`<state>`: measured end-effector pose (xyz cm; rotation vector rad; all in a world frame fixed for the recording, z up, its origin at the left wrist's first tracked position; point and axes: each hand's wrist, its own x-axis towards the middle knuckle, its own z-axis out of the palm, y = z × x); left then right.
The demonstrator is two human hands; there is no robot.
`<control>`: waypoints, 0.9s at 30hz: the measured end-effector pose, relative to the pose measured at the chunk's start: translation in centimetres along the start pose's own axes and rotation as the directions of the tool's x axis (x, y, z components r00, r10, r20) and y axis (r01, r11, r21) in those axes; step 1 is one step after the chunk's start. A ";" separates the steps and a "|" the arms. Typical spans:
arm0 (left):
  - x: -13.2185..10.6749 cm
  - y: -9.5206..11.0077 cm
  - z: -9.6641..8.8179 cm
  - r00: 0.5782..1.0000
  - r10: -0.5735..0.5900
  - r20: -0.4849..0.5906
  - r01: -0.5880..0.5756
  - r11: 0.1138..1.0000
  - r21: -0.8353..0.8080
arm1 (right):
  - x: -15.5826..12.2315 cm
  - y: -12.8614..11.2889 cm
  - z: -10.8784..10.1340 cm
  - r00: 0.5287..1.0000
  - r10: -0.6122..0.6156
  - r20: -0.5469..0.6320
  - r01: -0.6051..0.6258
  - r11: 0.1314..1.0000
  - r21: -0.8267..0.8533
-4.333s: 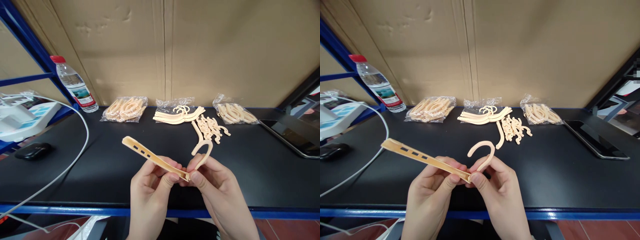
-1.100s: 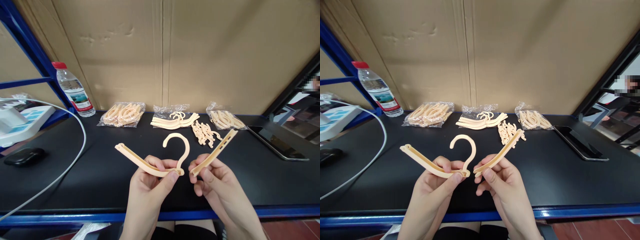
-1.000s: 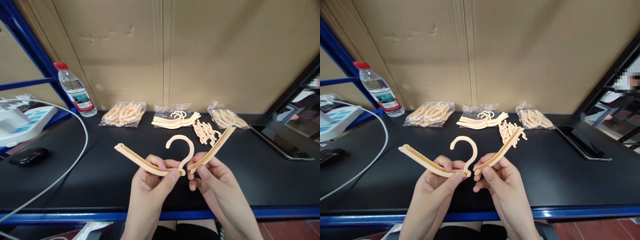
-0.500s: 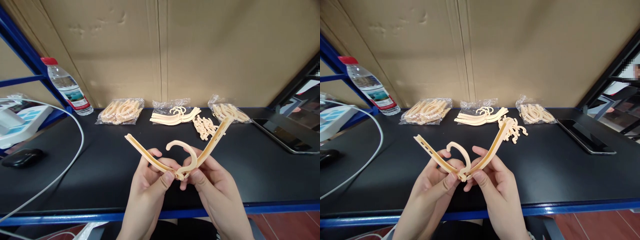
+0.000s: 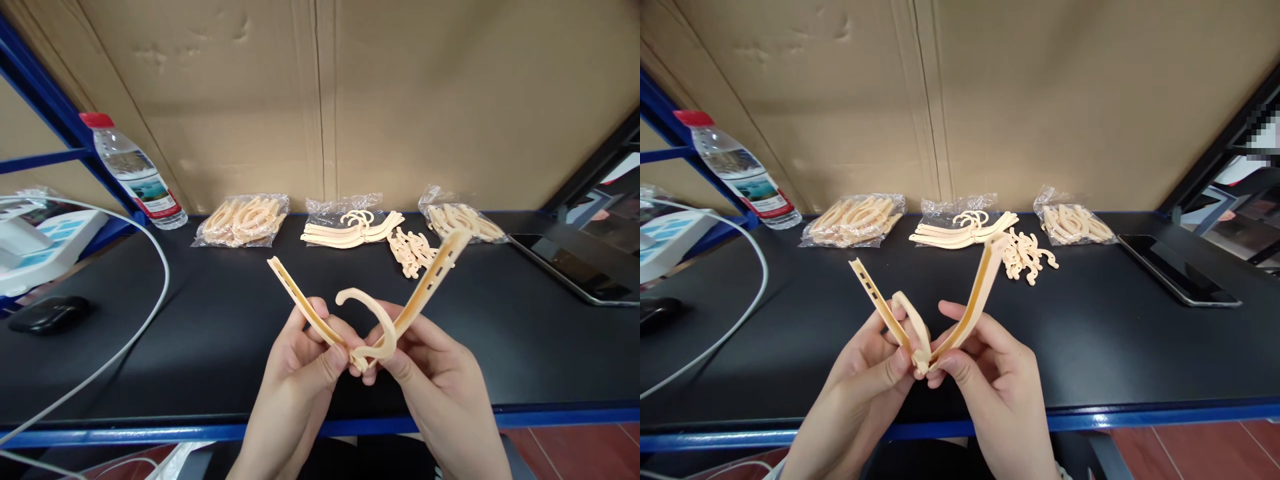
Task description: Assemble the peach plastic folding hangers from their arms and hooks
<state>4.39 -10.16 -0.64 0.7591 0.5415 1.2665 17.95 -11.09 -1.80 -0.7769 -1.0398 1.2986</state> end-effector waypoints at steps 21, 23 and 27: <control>-0.6 -0.9 0.9 0.950 0.263 -0.170 -0.212 0.939 0.269 | -0.1 0.3 0.2 0.985 -0.096 -0.146 0.087 0.994 -0.065; -0.7 -1.1 1.2 0.932 0.305 -0.197 -0.244 0.927 0.286 | -0.1 0.2 0.1 0.985 -0.099 -0.138 0.087 0.992 -0.093; -0.8 -1.3 1.6 0.912 0.368 -0.183 -0.310 0.908 0.280 | -0.1 0.1 -0.2 0.989 -0.104 -0.104 0.092 0.988 -0.121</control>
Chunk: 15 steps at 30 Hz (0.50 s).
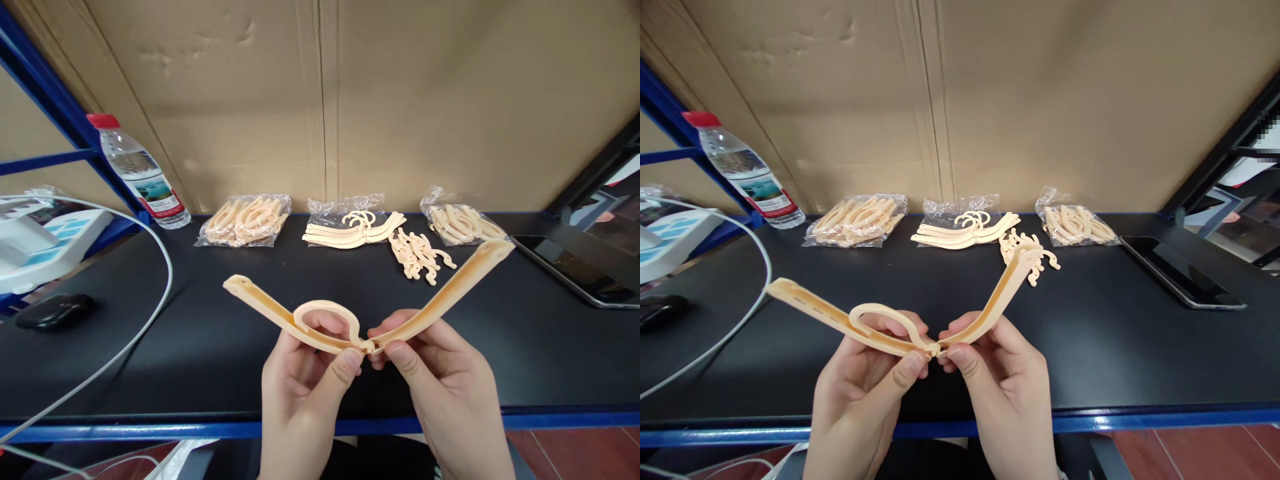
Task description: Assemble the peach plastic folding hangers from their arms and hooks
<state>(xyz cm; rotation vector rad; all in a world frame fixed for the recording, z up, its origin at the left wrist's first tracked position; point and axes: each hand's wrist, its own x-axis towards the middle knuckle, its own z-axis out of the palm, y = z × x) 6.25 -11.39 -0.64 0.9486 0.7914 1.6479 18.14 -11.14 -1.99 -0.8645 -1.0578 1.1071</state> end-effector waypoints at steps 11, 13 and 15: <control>0.0 0.0 0.1 0.999 -0.033 0.032 0.033 0.999 -0.017 | 0.2 0.0 -0.5 0.996 0.027 0.085 -0.026 1.000 -0.008; 0.0 0.0 0.1 0.999 -0.037 0.033 0.038 0.999 -0.024 | 0.2 0.1 -0.5 0.996 0.023 0.085 -0.022 1.000 -0.013; 0.1 0.0 0.1 0.999 -0.035 0.035 0.036 0.999 -0.027 | 0.2 0.1 -0.5 0.997 0.018 0.080 -0.016 1.000 -0.022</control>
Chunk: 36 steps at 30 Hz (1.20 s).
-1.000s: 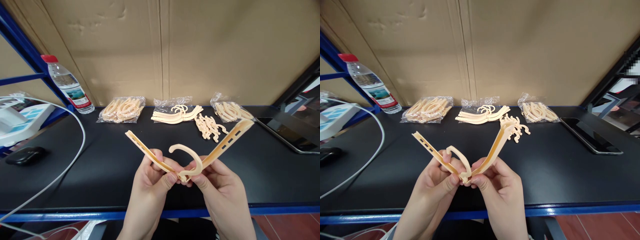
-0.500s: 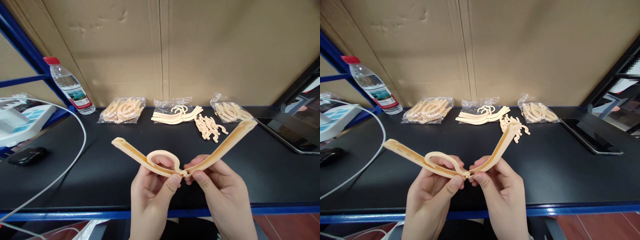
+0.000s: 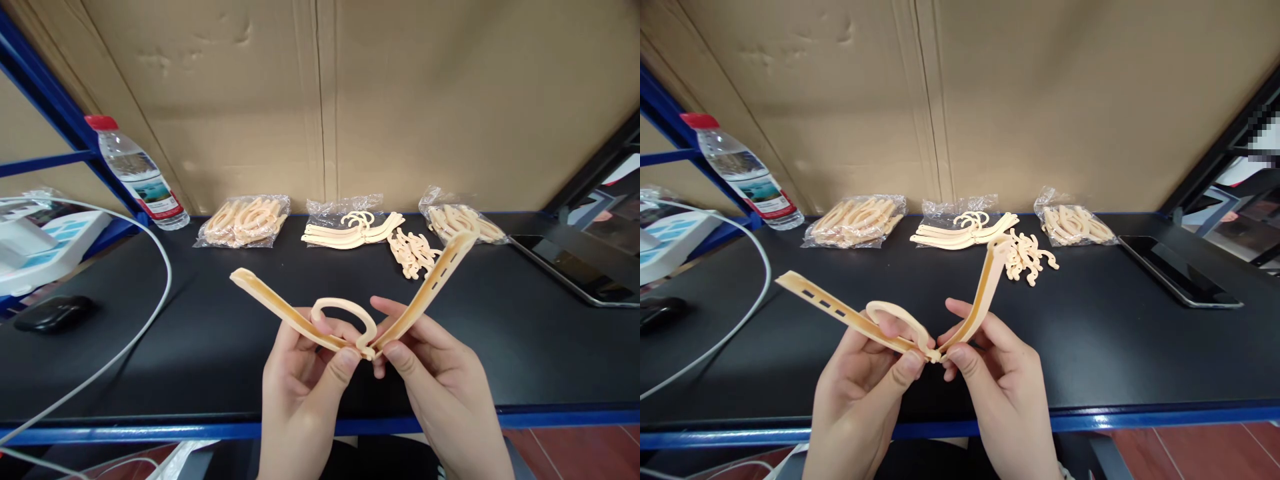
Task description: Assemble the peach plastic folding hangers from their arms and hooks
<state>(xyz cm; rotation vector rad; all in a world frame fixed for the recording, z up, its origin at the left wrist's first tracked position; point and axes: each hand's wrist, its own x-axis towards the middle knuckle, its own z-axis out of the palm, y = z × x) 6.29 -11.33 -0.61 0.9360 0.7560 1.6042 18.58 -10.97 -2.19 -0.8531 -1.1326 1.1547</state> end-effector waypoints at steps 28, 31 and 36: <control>-0.2 -0.2 0.8 0.992 0.048 -0.120 -0.022 0.978 0.210 | -0.3 -0.3 0.4 0.999 -0.015 -0.050 0.008 0.992 -0.125; -0.2 -0.1 0.9 0.993 0.028 -0.112 -0.006 0.981 0.192 | -0.3 -0.2 0.5 0.998 -0.003 -0.066 -0.004 0.994 -0.112; -0.3 0.1 1.1 0.994 0.021 -0.108 -0.001 0.983 0.186 | -0.5 0.0 0.6 0.994 0.020 -0.105 -0.029 0.996 -0.090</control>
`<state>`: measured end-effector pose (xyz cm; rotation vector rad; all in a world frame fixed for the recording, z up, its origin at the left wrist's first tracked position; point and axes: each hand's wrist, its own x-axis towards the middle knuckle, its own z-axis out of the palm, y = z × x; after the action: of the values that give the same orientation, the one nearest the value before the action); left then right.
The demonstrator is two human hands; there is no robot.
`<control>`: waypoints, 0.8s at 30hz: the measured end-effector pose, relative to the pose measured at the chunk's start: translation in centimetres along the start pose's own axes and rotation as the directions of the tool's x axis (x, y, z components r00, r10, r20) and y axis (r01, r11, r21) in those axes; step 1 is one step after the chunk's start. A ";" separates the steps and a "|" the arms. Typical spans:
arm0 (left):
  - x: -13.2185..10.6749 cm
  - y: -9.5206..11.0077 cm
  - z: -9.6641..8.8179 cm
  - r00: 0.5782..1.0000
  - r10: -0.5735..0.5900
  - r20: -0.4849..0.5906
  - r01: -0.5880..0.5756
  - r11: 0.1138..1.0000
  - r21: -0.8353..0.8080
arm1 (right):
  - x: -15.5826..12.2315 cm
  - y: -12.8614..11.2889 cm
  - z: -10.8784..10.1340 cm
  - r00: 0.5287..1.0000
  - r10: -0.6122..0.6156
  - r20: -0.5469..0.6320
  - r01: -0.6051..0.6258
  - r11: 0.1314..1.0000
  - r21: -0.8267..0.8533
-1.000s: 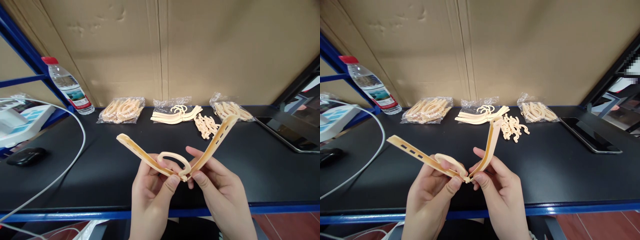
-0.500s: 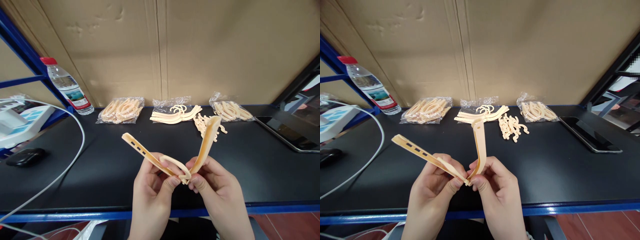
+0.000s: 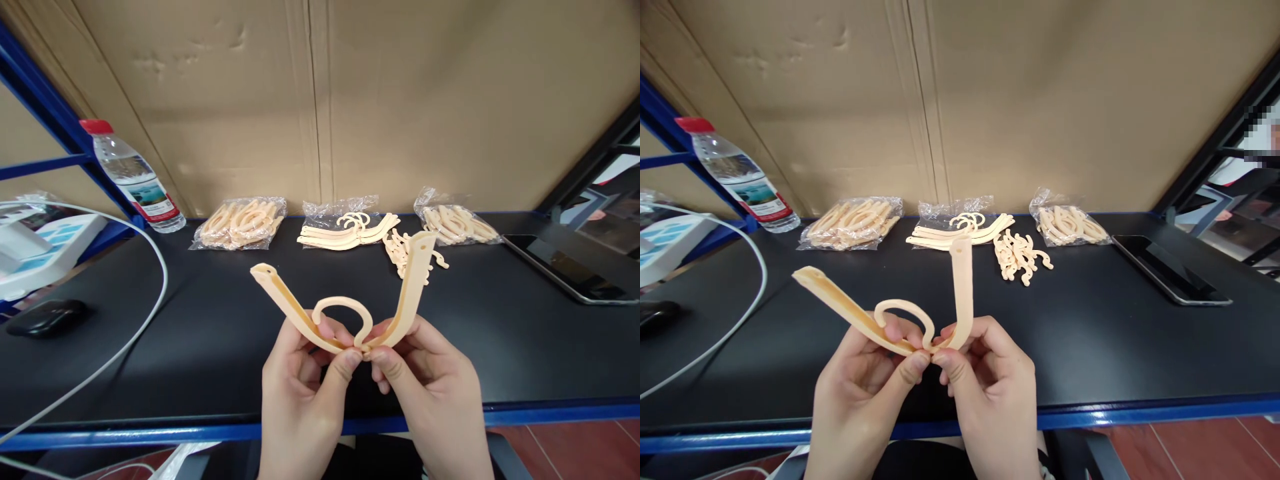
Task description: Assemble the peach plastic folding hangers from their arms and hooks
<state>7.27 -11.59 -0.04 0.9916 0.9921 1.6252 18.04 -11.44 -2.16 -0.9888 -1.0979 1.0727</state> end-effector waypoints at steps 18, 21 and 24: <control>1.1 0.4 -1.5 0.995 -0.089 0.036 0.088 0.996 0.017 | 2.1 -1.3 -2.1 0.992 0.101 0.074 -0.118 0.951 0.286; 1.6 1.2 -2.3 0.990 -0.140 0.030 0.139 0.990 0.033 | 3.2 -3.0 -4.1 0.985 0.115 0.128 -0.144 0.957 0.250; 2.7 2.5 -3.4 0.966 -0.250 0.069 0.246 0.967 0.057 | 4.6 -4.7 -6.0 0.969 0.115 0.220 -0.157 0.970 0.184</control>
<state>2.77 -10.04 1.55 0.9145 1.0628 1.3528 25.25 -8.44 2.17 -0.8135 -1.0762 1.3960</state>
